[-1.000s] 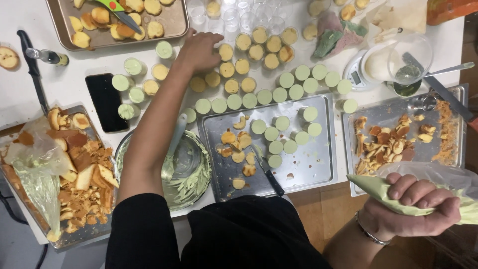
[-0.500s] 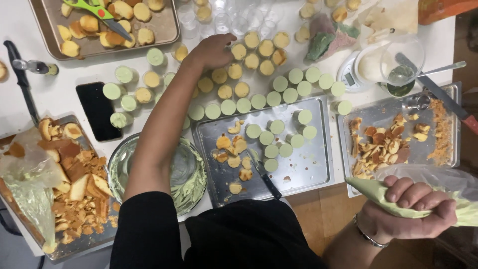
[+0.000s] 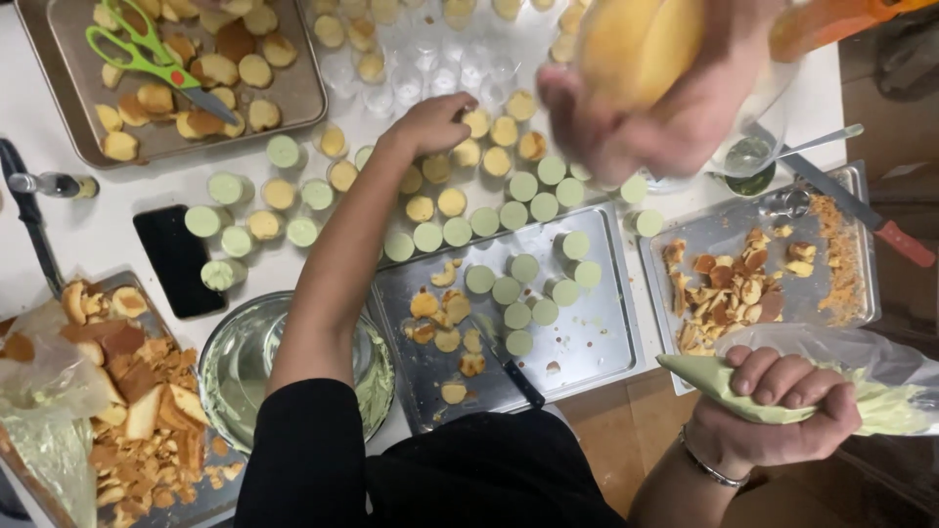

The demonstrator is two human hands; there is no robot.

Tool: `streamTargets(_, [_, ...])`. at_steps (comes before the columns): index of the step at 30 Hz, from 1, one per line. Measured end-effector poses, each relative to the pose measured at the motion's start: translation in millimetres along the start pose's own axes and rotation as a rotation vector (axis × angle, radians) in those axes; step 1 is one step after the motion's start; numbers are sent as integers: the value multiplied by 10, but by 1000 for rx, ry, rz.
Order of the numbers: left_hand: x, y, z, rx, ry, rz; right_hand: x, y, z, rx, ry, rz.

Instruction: Piping green cream into small plastic dessert cups at a kitchen station.

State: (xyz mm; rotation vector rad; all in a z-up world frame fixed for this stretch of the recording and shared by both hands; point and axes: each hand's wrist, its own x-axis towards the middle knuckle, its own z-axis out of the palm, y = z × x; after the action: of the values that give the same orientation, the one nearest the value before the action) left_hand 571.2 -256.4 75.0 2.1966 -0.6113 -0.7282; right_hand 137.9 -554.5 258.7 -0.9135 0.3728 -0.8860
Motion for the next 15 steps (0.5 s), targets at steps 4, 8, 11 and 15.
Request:
streamTargets(4, [196,-116,181,81,-112,13,-10,-10,-6,1,27,28])
streamTargets(8, [251,54,253,116,-120,89,-5,15,-49,11,-29,47])
streamTargets(11, [339,159,240,122,-129,201,-34,25,52,27,-15,56])
streamTargets(15, [602,21,280,-138,-177,451,-15,47,87,53,-43,38])
